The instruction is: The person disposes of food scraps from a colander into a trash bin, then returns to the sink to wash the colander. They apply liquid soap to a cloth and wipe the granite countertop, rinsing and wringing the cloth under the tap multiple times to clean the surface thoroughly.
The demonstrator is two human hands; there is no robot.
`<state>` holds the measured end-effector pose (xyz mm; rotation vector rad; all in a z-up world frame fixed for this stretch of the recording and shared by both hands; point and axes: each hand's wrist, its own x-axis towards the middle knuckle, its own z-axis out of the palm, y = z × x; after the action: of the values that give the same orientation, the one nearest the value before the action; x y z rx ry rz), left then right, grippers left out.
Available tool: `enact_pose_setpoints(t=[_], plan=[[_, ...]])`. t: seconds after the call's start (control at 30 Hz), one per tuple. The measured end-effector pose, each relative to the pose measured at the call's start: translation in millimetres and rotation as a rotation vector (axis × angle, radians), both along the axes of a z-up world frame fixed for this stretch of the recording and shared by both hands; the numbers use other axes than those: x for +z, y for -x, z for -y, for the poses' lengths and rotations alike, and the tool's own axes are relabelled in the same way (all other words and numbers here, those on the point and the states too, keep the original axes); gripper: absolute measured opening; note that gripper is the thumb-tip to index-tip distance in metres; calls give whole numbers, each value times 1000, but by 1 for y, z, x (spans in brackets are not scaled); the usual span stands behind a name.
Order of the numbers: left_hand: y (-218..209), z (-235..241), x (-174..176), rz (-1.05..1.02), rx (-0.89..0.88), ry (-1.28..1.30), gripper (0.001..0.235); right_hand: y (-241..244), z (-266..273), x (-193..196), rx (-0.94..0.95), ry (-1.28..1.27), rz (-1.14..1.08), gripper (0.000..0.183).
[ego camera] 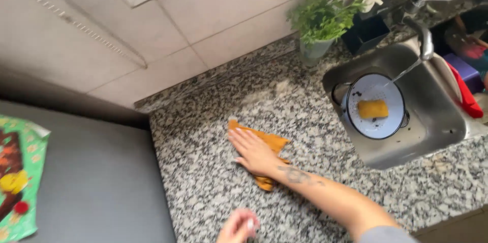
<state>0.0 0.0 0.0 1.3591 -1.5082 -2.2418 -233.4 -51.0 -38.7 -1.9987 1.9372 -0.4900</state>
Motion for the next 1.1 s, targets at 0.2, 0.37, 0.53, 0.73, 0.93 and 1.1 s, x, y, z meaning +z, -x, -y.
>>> enact_pose_setpoints(t=[0.2,0.37,0.53,0.73,0.93,1.1], plan=[[244,107,54,-356,-86,642,36,-2,102,-46,-188,148,-101,57],[407,144,14,-319,-111,757,123,-5,85,-19,-323,136,110,81],[466,139,-23,-347,-30,909,104,63,75,-49,-428,99,96,72],[443,139,42,-353,-135,888,36,134,67,-58,-503,106,106,59],[377,152,127,-325,-278,1298,52,210,59,-38,-594,148,112,47],[316,160,146,-271,-143,1376,47,258,33,-7,-535,552,-185,34]])
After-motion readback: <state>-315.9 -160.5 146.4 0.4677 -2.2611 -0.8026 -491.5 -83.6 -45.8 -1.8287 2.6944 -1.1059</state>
